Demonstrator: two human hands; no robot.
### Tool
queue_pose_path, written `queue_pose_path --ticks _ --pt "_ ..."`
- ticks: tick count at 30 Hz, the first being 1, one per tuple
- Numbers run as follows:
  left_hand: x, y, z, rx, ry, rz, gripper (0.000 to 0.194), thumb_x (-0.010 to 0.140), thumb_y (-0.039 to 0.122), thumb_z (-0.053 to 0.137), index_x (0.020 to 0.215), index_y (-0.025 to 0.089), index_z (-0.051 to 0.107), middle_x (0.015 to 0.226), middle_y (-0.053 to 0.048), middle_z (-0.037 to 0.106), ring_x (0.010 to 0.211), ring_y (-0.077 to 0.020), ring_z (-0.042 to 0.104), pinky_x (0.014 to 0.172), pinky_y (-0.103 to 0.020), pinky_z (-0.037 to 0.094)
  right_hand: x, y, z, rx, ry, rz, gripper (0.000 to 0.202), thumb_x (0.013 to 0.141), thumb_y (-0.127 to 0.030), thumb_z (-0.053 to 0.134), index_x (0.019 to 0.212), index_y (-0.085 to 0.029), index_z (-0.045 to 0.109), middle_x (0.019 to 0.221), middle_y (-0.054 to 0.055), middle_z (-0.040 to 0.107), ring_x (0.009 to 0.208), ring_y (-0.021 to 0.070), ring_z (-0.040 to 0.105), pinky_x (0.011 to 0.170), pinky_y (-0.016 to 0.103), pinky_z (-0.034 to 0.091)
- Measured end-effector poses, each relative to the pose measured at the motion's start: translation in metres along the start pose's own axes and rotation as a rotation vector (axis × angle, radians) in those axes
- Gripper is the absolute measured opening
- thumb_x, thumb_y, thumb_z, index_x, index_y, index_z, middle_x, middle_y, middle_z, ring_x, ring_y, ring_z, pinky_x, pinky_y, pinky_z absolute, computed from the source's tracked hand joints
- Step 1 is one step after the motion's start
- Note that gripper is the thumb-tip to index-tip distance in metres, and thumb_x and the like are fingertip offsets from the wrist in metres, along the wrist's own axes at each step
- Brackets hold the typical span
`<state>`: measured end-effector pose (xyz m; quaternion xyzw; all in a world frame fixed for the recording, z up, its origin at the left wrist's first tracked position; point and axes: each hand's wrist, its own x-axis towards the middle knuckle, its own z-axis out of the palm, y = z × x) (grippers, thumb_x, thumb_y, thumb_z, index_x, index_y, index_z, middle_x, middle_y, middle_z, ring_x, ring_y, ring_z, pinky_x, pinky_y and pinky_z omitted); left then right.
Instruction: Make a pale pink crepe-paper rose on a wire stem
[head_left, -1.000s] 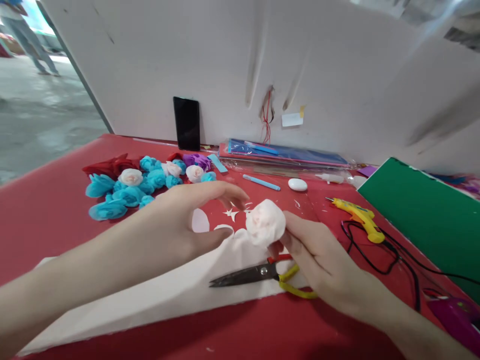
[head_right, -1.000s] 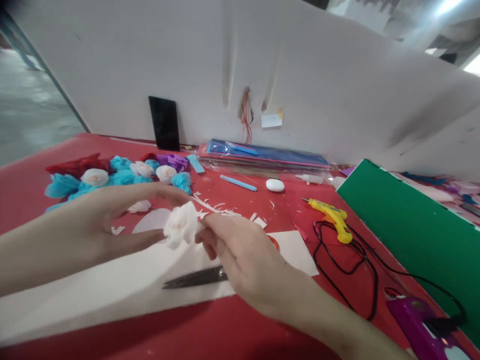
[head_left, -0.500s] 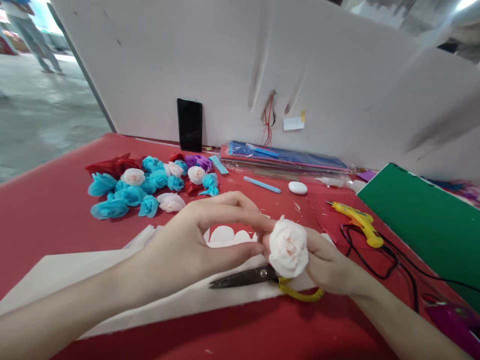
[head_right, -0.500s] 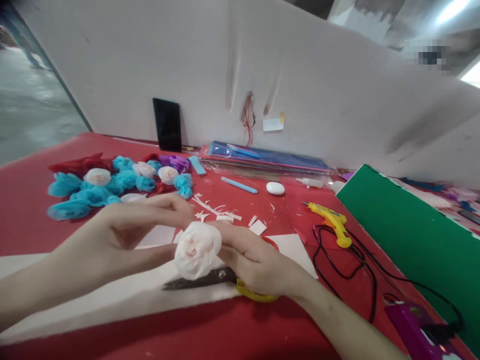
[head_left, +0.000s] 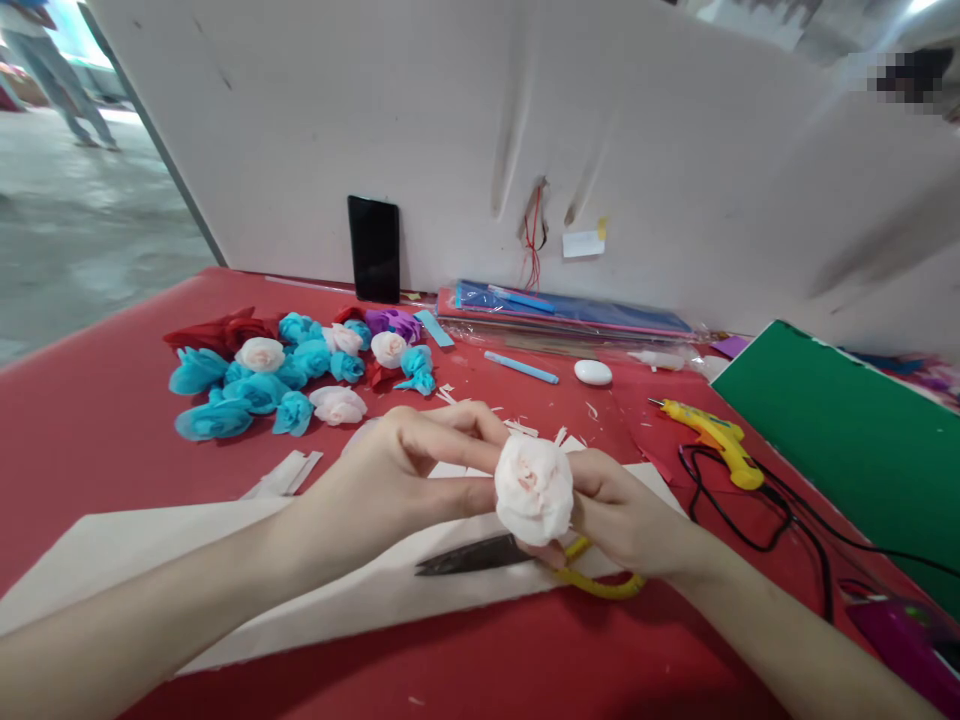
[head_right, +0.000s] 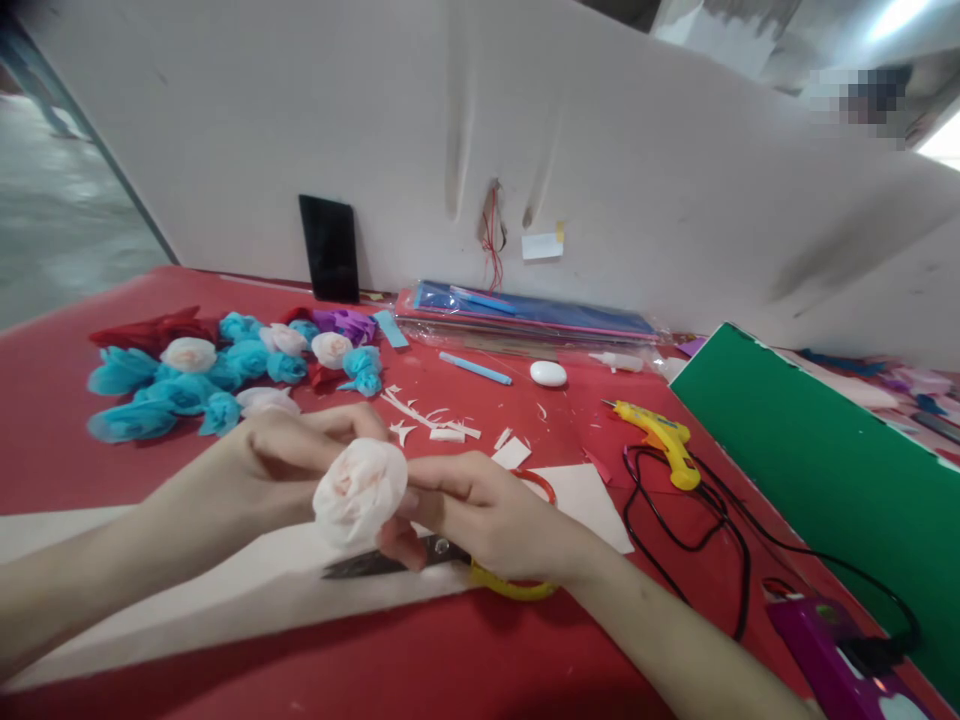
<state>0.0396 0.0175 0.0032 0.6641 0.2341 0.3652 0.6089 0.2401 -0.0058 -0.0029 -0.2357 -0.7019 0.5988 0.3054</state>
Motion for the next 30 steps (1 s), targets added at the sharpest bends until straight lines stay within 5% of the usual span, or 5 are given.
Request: queue_pose_path --ticks 5,10,16,22,30 --pt "-0.003 -0.005 0.004 -0.076 -0.004 -0.02 0.018 0.083 0.028 0.073 0.068 0.023 0.081 0.072 0.0 0.063 0.068 -0.0114 0.061 0.064 -0.02 0.051 0.001 0.006 0.004 0.081 -0.025 -0.031 0.05 0.098 -0.055 0.046 0.067 -0.017 0.056 0.058 -0.002 0.055 0.052 0.0082 0.049 0.06 0.022 0.046" --pt "-0.006 -0.008 0.006 -0.123 0.048 -0.062 0.023 0.082 0.029 0.073 0.06 0.022 0.076 0.065 0.001 0.061 0.07 -0.0146 0.065 0.063 -0.023 0.053 0.001 0.004 0.016 0.086 0.098 -0.049 0.041 0.102 -0.045 0.044 0.079 -0.017 0.064 0.06 0.0 0.064 0.063 0.0117 0.057 0.07 0.025 0.051" --pt "-0.008 -0.009 0.013 -0.116 0.18 -0.049 0.016 0.084 0.023 0.07 0.071 0.024 0.078 0.075 0.003 0.059 0.056 -0.0067 0.056 0.054 -0.019 0.048 -0.005 -0.002 0.04 -0.545 0.451 -0.105 0.03 0.102 -0.017 0.039 0.087 -0.017 0.065 0.084 0.003 0.073 0.075 0.0115 0.062 0.075 0.022 0.048" --pt "-0.009 -0.008 0.022 -0.048 0.337 -0.03 0.009 0.077 0.024 0.076 0.07 0.028 0.079 0.079 0.003 0.062 0.073 -0.011 0.059 0.066 -0.017 0.052 -0.005 0.004 0.047 -0.979 0.584 -0.188 0.027 0.099 -0.014 0.041 0.084 -0.013 0.063 0.07 0.005 0.063 0.066 0.0184 0.06 0.063 0.029 0.05" --pt "-0.013 -0.009 0.027 -0.129 0.317 -0.082 0.011 0.08 0.025 0.075 0.069 0.027 0.077 0.075 0.003 0.063 0.07 -0.0109 0.057 0.067 -0.019 0.05 -0.006 -0.001 0.043 -0.921 0.585 -0.258 0.026 0.095 -0.007 0.04 0.081 -0.015 0.061 0.067 0.004 0.063 0.061 0.0158 0.056 0.063 0.028 0.046"
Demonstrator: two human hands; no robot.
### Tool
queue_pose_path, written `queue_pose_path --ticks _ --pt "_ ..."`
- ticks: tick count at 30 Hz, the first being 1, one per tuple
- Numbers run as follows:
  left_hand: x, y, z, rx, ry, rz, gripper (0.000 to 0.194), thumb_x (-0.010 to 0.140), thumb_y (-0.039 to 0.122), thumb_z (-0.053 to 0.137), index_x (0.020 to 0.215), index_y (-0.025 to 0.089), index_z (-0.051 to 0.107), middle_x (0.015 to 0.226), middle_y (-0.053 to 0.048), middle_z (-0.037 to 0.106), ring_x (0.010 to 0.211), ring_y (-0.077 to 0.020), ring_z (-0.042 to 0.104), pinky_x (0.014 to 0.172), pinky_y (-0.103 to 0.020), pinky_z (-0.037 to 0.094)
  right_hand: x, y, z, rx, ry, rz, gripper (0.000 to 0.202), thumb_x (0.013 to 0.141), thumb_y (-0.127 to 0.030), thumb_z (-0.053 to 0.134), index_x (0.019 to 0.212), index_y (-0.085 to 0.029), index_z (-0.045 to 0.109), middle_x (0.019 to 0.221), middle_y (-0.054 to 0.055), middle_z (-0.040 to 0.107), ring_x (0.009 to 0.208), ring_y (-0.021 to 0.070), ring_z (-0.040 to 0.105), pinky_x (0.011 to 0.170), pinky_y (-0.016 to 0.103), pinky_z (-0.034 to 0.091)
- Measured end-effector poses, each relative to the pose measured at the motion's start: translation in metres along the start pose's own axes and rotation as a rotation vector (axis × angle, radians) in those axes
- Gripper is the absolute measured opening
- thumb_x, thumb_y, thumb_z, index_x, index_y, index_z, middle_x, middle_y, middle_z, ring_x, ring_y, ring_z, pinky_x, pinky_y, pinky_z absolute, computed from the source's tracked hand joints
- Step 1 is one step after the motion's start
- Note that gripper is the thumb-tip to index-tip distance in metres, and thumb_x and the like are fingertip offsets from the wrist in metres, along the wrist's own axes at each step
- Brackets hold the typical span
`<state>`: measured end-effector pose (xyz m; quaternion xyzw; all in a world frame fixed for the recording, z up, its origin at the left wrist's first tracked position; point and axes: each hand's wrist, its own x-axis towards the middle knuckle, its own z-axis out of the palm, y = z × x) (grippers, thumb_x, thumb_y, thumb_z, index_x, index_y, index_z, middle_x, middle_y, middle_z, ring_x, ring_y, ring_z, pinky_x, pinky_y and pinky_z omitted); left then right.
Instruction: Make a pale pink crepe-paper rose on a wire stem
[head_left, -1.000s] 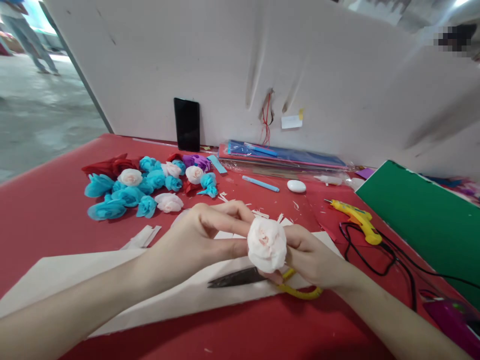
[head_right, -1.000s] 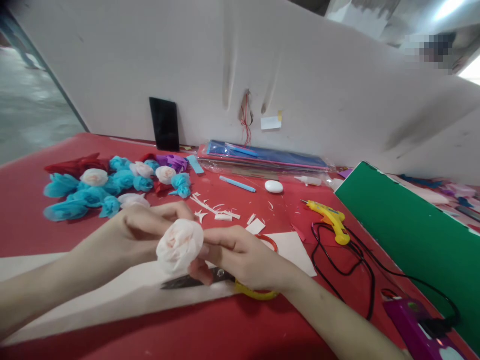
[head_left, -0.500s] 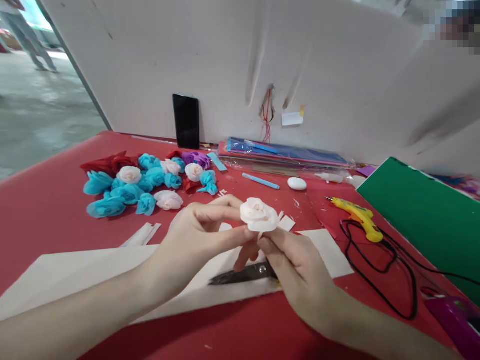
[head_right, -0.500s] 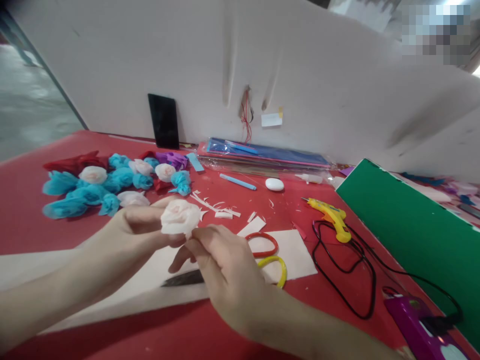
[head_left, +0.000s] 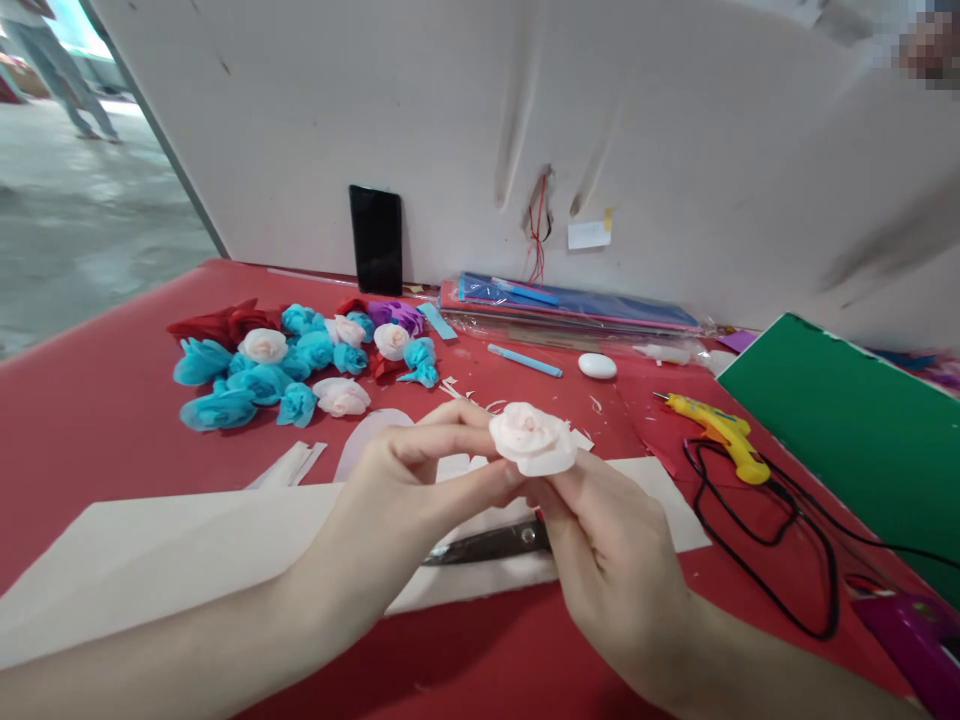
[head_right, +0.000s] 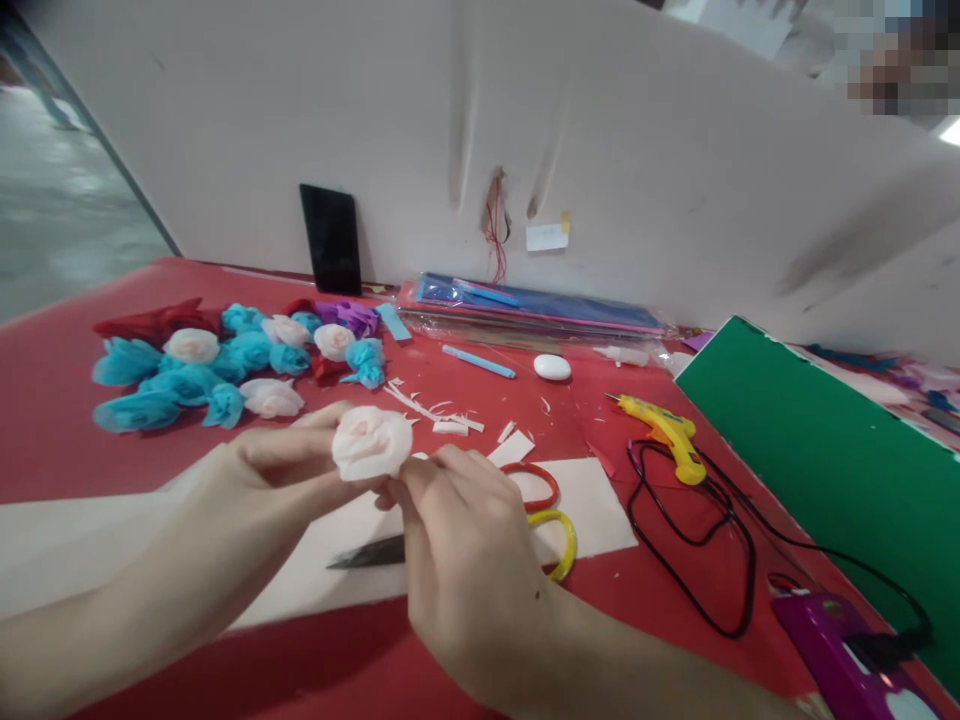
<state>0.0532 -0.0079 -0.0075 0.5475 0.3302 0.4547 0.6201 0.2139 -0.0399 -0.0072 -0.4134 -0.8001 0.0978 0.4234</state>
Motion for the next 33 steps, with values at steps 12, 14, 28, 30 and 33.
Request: queue_pose_path --ticks 12,14,28,30,33 --pt "0.008 0.001 -0.006 -0.209 -0.354 -0.154 0.036 0.094 0.034 0.058 0.067 0.02 0.076 0.056 -0.002 0.075 0.06 -0.0159 0.063 0.077 -0.029 0.047 0.006 0.011 -0.003 1.326 -0.398 0.481 0.027 0.104 -0.029 0.044 0.083 -0.018 0.057 0.058 -0.004 0.057 0.057 0.0099 0.051 0.071 0.025 0.045" --pt "0.007 0.001 -0.006 -0.251 -0.376 -0.169 0.035 0.093 0.035 0.061 0.067 0.019 0.077 0.057 -0.003 0.075 0.061 -0.0154 0.064 0.079 -0.028 0.046 0.004 0.015 0.0 1.395 -0.414 0.477 0.025 0.104 -0.029 0.046 0.084 -0.019 0.057 0.059 -0.004 0.056 0.057 0.0102 0.049 0.071 0.025 0.044" --pt "0.003 -0.004 0.001 -0.439 -0.291 -0.255 0.024 0.076 0.036 0.082 0.059 0.022 0.074 0.057 0.005 0.072 0.058 -0.0068 0.06 0.066 -0.016 0.047 0.003 0.018 0.007 1.645 -0.522 0.534 0.024 0.099 -0.031 0.053 0.082 -0.018 0.063 0.054 -0.005 0.056 0.049 0.0096 0.04 0.066 0.023 0.039" --pt "0.002 -0.004 0.0 -0.421 -0.304 -0.263 0.029 0.08 0.037 0.078 0.056 0.02 0.073 0.053 0.002 0.071 0.054 -0.0093 0.063 0.065 -0.02 0.048 0.004 0.015 0.004 1.574 -0.508 0.525 0.027 0.1 -0.031 0.052 0.082 -0.018 0.066 0.055 -0.004 0.057 0.05 0.0094 0.043 0.071 0.024 0.041" --pt "0.0 -0.004 -0.001 -0.373 -0.279 -0.256 0.038 0.083 0.038 0.073 0.051 0.018 0.069 0.044 0.0 0.064 0.046 -0.0118 0.059 0.058 -0.024 0.047 0.005 0.008 -0.003 1.319 -0.497 0.477 0.034 0.103 -0.029 0.045 0.081 -0.019 0.069 0.06 -0.003 0.062 0.056 0.0103 0.051 0.076 0.026 0.044"
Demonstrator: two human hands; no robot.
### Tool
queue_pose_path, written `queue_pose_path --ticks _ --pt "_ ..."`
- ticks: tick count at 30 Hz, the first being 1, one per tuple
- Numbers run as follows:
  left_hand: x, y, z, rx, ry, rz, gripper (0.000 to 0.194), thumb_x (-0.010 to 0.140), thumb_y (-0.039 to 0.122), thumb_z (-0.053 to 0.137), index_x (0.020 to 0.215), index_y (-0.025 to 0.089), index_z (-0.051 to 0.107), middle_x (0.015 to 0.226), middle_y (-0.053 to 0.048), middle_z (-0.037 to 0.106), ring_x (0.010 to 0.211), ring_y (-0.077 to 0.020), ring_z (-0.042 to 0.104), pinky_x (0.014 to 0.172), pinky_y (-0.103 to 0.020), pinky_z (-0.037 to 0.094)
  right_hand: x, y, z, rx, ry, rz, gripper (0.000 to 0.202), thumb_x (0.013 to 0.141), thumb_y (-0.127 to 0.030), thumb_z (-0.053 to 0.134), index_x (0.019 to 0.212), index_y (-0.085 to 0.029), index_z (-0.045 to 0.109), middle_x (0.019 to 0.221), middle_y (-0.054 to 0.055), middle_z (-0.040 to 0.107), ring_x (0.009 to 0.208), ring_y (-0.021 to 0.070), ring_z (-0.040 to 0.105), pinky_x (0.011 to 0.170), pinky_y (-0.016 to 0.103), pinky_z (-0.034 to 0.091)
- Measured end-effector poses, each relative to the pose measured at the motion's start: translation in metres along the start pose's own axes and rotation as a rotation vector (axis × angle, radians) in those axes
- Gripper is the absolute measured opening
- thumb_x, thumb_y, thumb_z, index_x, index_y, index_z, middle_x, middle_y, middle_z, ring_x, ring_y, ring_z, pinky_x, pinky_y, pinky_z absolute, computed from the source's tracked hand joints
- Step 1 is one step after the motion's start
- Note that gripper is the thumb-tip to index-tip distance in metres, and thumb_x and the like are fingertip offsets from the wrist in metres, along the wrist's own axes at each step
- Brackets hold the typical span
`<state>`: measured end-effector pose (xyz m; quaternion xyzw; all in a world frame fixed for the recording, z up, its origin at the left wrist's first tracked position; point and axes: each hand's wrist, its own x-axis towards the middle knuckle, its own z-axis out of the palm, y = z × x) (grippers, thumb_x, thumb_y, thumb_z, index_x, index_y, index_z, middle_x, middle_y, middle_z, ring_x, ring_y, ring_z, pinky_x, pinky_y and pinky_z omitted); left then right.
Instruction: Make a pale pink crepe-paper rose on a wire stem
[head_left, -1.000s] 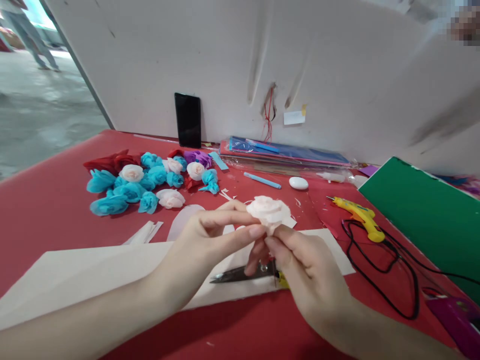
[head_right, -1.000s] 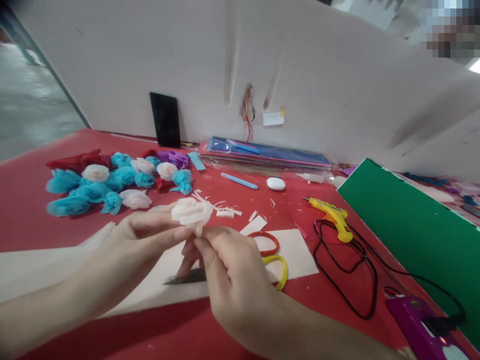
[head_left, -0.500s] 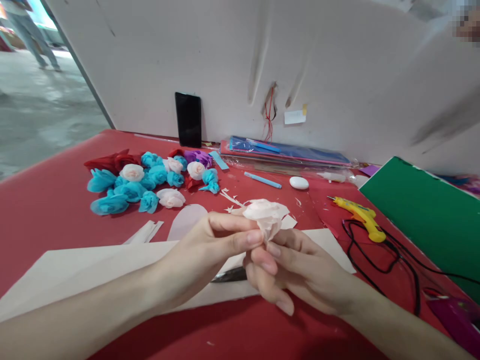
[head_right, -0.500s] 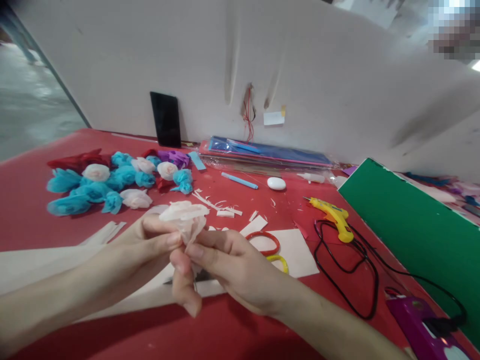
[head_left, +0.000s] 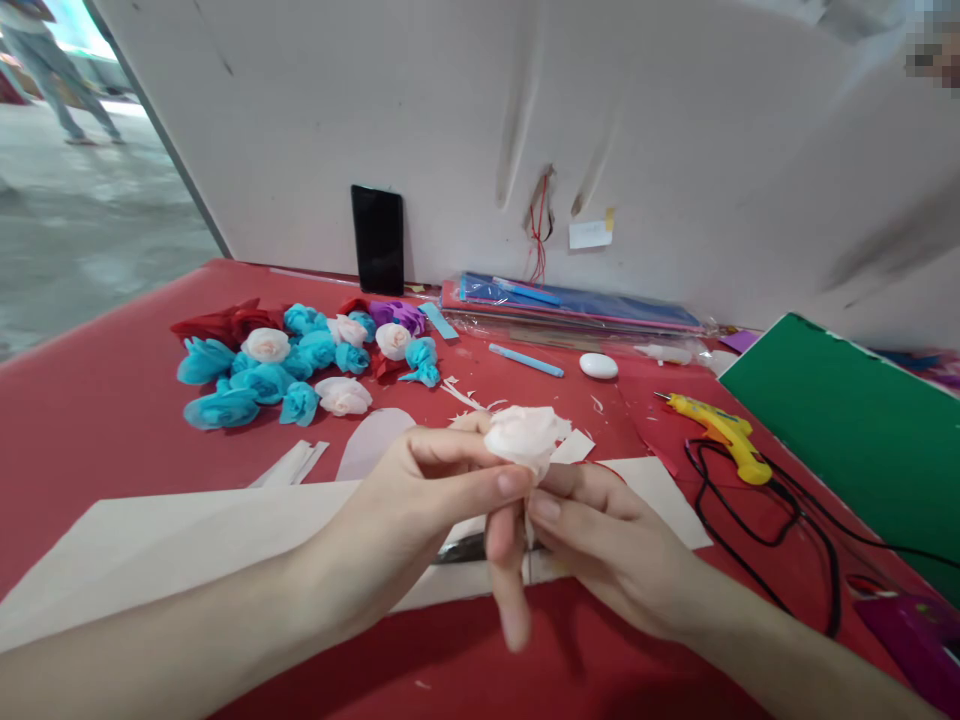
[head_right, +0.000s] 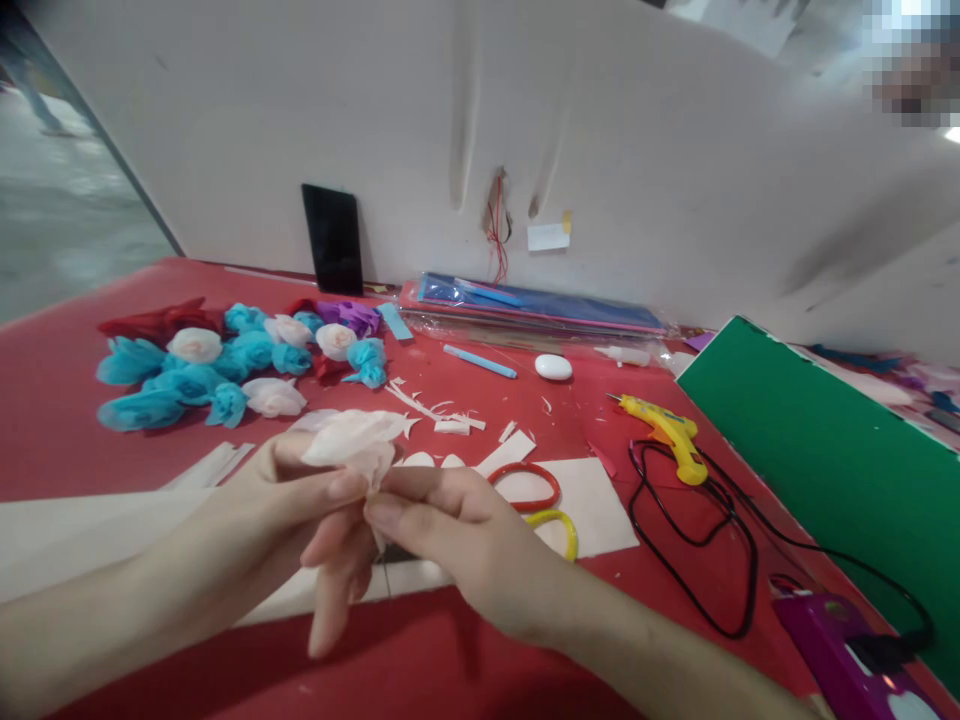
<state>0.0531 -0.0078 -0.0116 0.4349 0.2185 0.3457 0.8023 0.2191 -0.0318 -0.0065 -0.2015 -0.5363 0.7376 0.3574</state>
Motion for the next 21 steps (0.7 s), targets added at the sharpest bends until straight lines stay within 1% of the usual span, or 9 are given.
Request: queue_pose_path --ticks 2,4,6,8,10,12,14,16,21 --pt "-0.001 0.0 0.0 0.021 0.06 0.037 0.034 0.081 0.037 0.076 0.053 0.018 0.07 0.044 0.002 0.06 0.046 -0.0093 0.053 0.054 -0.022 0.044 -0.003 -0.005 0.005 -0.262 0.126 0.013 0.033 0.102 -0.027 0.045 0.083 -0.021 0.071 0.071 -0.001 0.068 0.067 0.0113 0.057 0.073 0.024 0.045" --pt "-0.001 -0.001 0.0 0.028 0.113 0.076 0.026 0.076 0.035 0.08 0.057 0.019 0.073 0.049 0.004 0.057 0.049 -0.0072 0.047 0.052 -0.019 0.042 -0.006 -0.007 0.009 -0.518 0.276 0.01 0.026 0.1 -0.027 0.05 0.085 -0.021 0.07 0.082 -0.001 0.07 0.075 0.0119 0.061 0.07 0.023 0.045" --pt "0.0 -0.002 0.002 0.031 0.139 0.094 0.02 0.074 0.033 0.082 0.059 0.021 0.075 0.055 0.004 0.056 0.053 -0.0072 0.046 0.053 -0.018 0.042 -0.008 -0.006 0.012 -0.731 0.376 -0.048 0.023 0.098 -0.027 0.054 0.083 -0.02 0.069 0.082 0.0 0.07 0.076 0.013 0.062 0.069 0.024 0.045" --pt "0.001 -0.003 0.004 0.039 0.161 0.101 0.016 0.074 0.03 0.081 0.061 0.023 0.076 0.062 0.004 0.057 0.059 -0.0082 0.048 0.058 -0.018 0.045 -0.008 -0.003 0.013 -0.94 0.412 -0.179 0.023 0.098 -0.022 0.051 0.081 -0.018 0.066 0.076 0.001 0.067 0.073 0.0141 0.061 0.07 0.026 0.045" --pt "0.001 -0.004 0.005 0.048 0.18 0.1 0.013 0.075 0.028 0.079 0.063 0.024 0.078 0.069 0.002 0.059 0.067 -0.0099 0.051 0.064 -0.018 0.048 -0.008 0.0 0.012 -1.149 0.408 -0.341 0.026 0.098 -0.013 0.046 0.078 -0.016 0.063 0.07 0.002 0.064 0.071 0.0159 0.06 0.071 0.029 0.044" --pt "0.001 -0.004 0.005 0.055 0.187 0.094 0.013 0.076 0.028 0.078 0.064 0.025 0.078 0.072 0.002 0.059 0.071 -0.011 0.051 0.066 -0.018 0.049 -0.007 0.0 0.011 -1.286 0.394 -0.461 0.028 0.095 -0.007 0.043 0.076 -0.016 0.061 0.066 0.003 0.061 0.07 0.0175 0.059 0.071 0.031 0.043" --pt "0.001 -0.005 0.004 0.064 0.179 0.094 0.014 0.078 0.029 0.077 0.065 0.025 0.078 0.071 0.002 0.058 0.072 -0.0114 0.05 0.067 -0.018 0.048 -0.007 -0.001 0.011 -1.335 0.401 -0.498 0.028 0.093 -0.006 0.042 0.073 -0.017 0.059 0.063 0.003 0.059 0.065 0.0174 0.056 0.067 0.032 0.042" --pt "0.0 -0.006 0.003 0.079 0.155 0.103 0.016 0.079 0.03 0.076 0.064 0.023 0.077 0.069 0.002 0.059 0.073 -0.0118 0.051 0.069 -0.019 0.047 -0.007 -0.003 0.013 -1.307 0.412 -0.465 0.028 0.092 -0.007 0.043 0.07 -0.017 0.057 0.063 0.003 0.059 0.061 0.016 0.054 0.063 0.031 0.041" --pt "-0.002 -0.006 0.002 0.091 0.06 0.091 0.026 0.084 0.034 0.072 0.063 0.019 0.075 0.059 0.001 0.062 0.063 -0.0119 0.054 0.08 -0.025 0.048 -0.007 -0.009 0.017 -1.015 0.419 -0.278 0.035 0.097 -0.015 0.042 0.064 -0.019 0.053 0.062 0.0 0.06 0.059 0.0119 0.055 0.065 0.027 0.043"
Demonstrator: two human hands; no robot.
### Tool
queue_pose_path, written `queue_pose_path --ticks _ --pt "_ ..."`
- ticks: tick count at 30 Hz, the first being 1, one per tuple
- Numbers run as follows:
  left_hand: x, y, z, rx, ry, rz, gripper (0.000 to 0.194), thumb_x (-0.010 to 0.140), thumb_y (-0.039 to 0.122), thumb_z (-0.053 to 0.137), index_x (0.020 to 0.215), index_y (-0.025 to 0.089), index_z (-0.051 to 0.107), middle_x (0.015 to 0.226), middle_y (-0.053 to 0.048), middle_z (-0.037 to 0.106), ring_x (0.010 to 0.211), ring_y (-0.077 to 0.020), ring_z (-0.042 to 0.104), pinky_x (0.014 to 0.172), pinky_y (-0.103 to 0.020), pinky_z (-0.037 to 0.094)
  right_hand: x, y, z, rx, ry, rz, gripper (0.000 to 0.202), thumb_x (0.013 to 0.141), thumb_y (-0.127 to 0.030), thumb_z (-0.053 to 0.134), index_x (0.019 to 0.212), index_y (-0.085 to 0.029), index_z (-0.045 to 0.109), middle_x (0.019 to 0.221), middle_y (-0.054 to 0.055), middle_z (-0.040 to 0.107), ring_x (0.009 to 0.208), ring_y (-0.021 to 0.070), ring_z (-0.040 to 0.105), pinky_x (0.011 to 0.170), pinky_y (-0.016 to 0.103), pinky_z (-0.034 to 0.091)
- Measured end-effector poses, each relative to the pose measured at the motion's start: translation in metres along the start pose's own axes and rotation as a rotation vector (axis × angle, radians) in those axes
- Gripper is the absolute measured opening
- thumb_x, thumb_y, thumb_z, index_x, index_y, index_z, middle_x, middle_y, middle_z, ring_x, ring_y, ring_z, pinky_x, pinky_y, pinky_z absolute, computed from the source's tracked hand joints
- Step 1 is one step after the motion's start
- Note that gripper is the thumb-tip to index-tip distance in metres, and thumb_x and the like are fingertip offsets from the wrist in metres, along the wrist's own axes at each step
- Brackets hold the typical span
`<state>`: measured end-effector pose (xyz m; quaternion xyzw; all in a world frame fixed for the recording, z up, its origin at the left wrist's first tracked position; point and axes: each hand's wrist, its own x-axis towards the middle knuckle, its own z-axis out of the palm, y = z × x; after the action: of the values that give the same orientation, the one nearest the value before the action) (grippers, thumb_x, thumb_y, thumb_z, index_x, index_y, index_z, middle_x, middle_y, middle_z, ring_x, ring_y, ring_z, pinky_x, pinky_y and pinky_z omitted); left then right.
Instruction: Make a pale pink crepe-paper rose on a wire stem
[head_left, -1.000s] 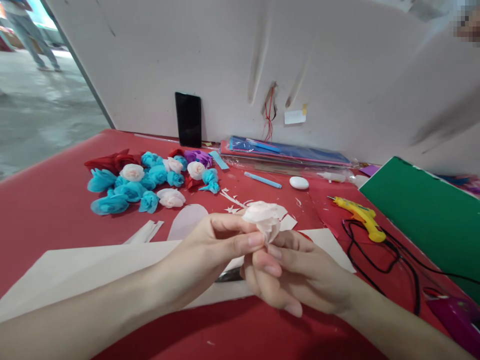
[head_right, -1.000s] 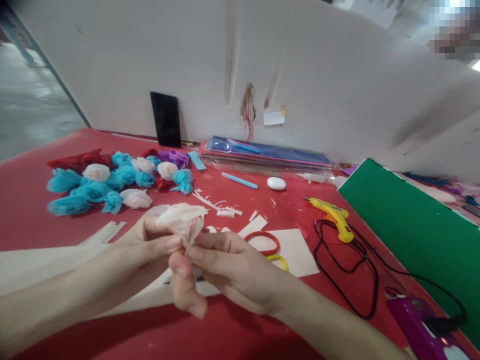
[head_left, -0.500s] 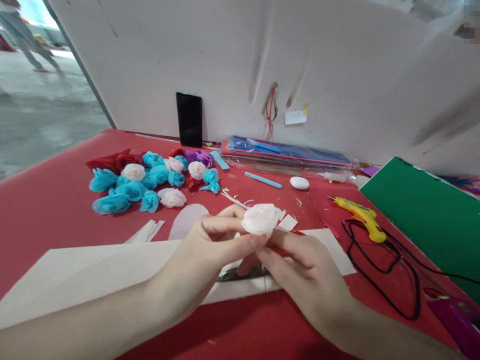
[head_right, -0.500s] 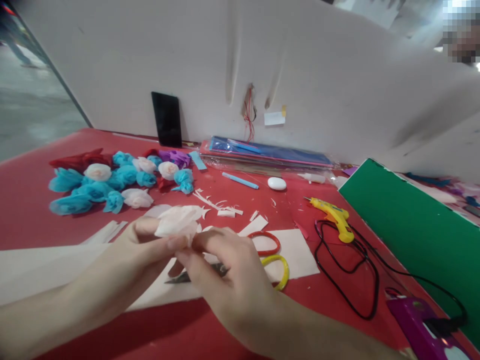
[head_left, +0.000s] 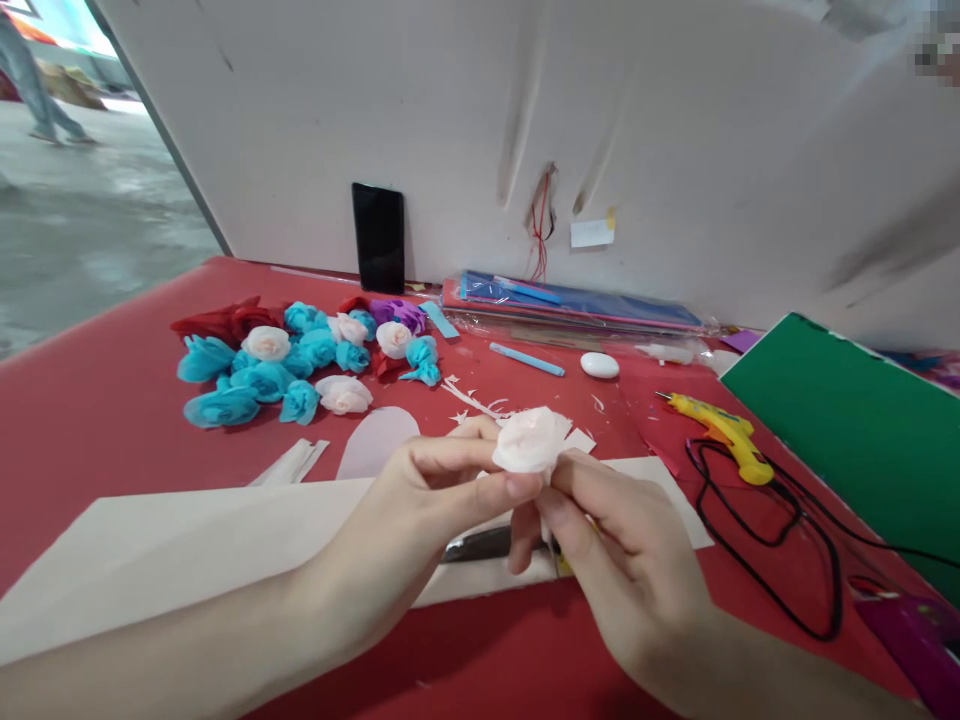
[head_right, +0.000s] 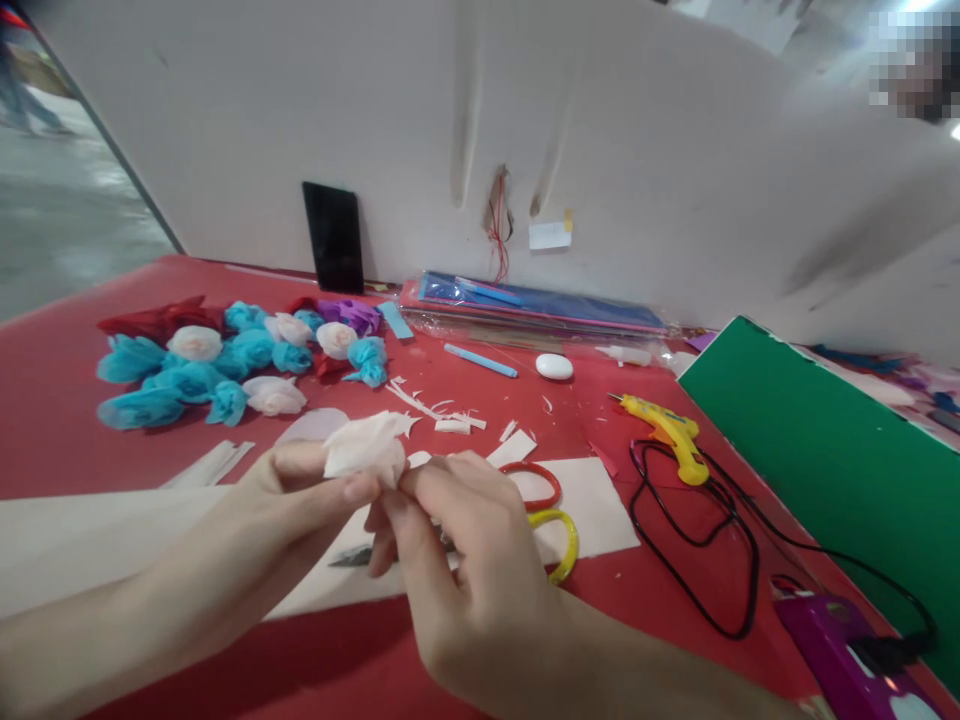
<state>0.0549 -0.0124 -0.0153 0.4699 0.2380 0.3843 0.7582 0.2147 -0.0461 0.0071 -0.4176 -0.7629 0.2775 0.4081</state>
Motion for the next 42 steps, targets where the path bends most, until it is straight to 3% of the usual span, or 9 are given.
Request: queue_pose_path --ticks 6,10,18,22,27,30,32,37,42 --pt "0.001 0.001 0.002 -0.071 -0.087 -0.053 0.027 0.086 0.037 0.07 0.066 0.019 0.073 0.054 0.002 0.067 0.057 -0.0121 0.06 0.087 -0.03 0.048 0.0 0.003 0.001 0.613 -0.134 0.295 0.028 0.101 -0.025 0.045 0.076 -0.019 0.057 0.066 -0.003 0.06 0.061 0.0096 0.058 0.067 0.022 0.046" --pt "0.0 0.0 0.0 -0.102 -0.147 -0.075 0.032 0.089 0.039 0.065 0.066 0.019 0.073 0.051 0.001 0.071 0.06 -0.0137 0.064 0.088 -0.029 0.047 -0.001 0.01 0.004 0.914 -0.196 0.334 0.031 0.101 -0.031 0.05 0.074 -0.018 0.061 0.06 -0.004 0.061 0.058 0.0101 0.055 0.078 0.026 0.045" --pt "-0.003 0.005 0.001 -0.128 -0.226 -0.068 0.038 0.094 0.039 0.056 0.07 0.02 0.078 0.054 0.0 0.075 0.06 -0.0139 0.069 0.08 -0.026 0.048 0.003 0.013 0.009 1.215 -0.216 0.457 0.024 0.089 -0.033 0.07 0.071 -0.018 0.067 0.059 -0.004 0.061 0.055 0.008 0.054 0.067 0.02 0.043" --pt "-0.001 0.006 0.004 -0.11 -0.166 -0.064 0.037 0.091 0.041 0.061 0.063 0.021 0.075 0.051 0.003 0.072 0.05 -0.0104 0.066 0.069 -0.022 0.047 0.002 0.013 0.011 1.217 -0.151 0.515 0.024 0.083 -0.036 0.076 0.069 -0.019 0.07 0.061 -0.004 0.061 0.057 0.0074 0.054 0.067 0.02 0.044" --pt "0.0 0.007 0.004 -0.022 -0.024 0.013 0.031 0.083 0.036 0.073 0.055 0.022 0.073 0.045 0.006 0.061 0.052 -0.0065 0.059 0.081 -0.019 0.05 -0.001 0.012 0.009 1.009 -0.2 0.346 0.021 0.096 -0.033 0.059 0.086 -0.023 0.074 0.061 -0.002 0.067 0.061 0.0139 0.063 0.084 0.032 0.051" --pt "-0.001 0.006 0.001 0.039 0.052 0.073 0.023 0.078 0.034 0.078 0.058 0.022 0.076 0.061 0.005 0.057 0.055 -0.0053 0.056 0.064 -0.016 0.052 0.0 0.007 0.009 0.809 -0.102 0.303 0.018 0.095 -0.027 0.059 0.089 -0.024 0.076 0.07 -0.001 0.073 0.076 0.0145 0.068 0.082 0.027 0.052" --pt "0.0 0.005 0.0 0.083 0.101 0.116 0.017 0.079 0.029 0.078 0.063 0.023 0.077 0.071 0.004 0.053 0.055 -0.0036 0.055 0.054 -0.014 0.049 0.001 0.003 0.01 0.676 -0.007 0.306 0.02 0.094 -0.024 0.061 0.084 -0.025 0.078 0.069 -0.002 0.074 0.072 0.0123 0.069 0.076 0.021 0.053" --pt "0.0 0.007 0.002 0.211 0.181 0.21 0.023 0.081 0.018 0.071 0.059 0.025 0.077 0.066 0.004 0.05 0.059 -0.005 0.055 0.054 -0.012 0.049 0.004 -0.001 0.011 0.441 0.147 0.26 0.017 0.087 -0.017 0.068 0.08 -0.026 0.081 0.07 -0.003 0.076 0.07 0.0103 0.07 0.065 0.014 0.052" --pt "-0.003 0.013 0.005 0.396 0.223 0.336 0.024 0.081 0.018 0.069 0.06 0.028 0.077 0.062 0.003 0.054 0.063 -0.0083 0.053 0.059 -0.013 0.051 0.001 -0.001 0.009 0.682 0.089 0.341 0.02 0.088 -0.015 0.069 0.09 -0.031 0.081 0.066 -0.006 0.075 0.058 0.0059 0.067 0.063 0.011 0.052"
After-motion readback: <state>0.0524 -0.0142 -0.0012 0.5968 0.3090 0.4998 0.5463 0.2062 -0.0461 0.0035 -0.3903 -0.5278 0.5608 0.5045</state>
